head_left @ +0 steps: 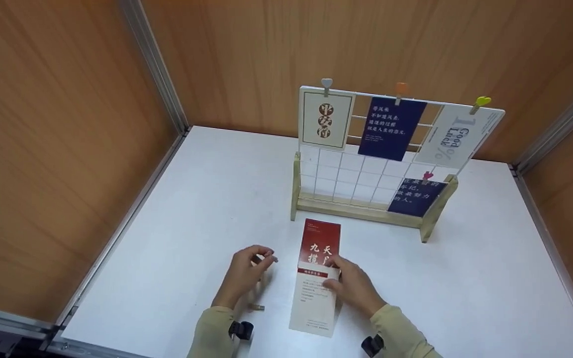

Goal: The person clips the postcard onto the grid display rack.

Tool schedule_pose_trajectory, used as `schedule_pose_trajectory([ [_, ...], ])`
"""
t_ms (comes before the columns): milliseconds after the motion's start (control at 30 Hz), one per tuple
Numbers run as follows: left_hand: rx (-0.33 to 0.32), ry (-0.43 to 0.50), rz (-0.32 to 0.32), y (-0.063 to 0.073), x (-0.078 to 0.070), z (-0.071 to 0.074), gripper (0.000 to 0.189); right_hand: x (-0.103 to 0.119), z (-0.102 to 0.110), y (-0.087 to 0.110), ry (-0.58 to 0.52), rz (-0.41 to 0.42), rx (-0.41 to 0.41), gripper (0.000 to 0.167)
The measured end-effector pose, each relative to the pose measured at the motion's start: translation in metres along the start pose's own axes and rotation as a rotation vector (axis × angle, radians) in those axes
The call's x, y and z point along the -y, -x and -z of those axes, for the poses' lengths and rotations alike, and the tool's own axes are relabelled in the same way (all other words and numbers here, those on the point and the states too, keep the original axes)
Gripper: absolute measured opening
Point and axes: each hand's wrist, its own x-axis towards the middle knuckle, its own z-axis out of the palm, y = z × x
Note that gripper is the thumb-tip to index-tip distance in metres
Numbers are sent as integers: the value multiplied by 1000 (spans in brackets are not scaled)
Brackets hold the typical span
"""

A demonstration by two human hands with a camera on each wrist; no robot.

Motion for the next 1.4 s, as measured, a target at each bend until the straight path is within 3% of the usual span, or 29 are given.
schedule_pose_trajectory([
  [233,-42,-21,-45,-4,0,-1,21,10,18,-1,88,69,-48,30],
  [367,-64,-50,-105,-1,0,0,14,15,25,1,124,96,-48,31],
  [567,-54,-104,-145,2,-3,2,13,17,37,7,180,104,-35,33],
  [767,-59,-146,-235,-6,-21,7,13,16,55,6,226,114,-71,33],
  [1033,-92,-199,-364,-18,-52,5,11,12,75,3,318,215,-115,32],
  [1400,-87,-152,-502,-32,-76,-1,13,11,110,-3,235,242,-197,21],
])
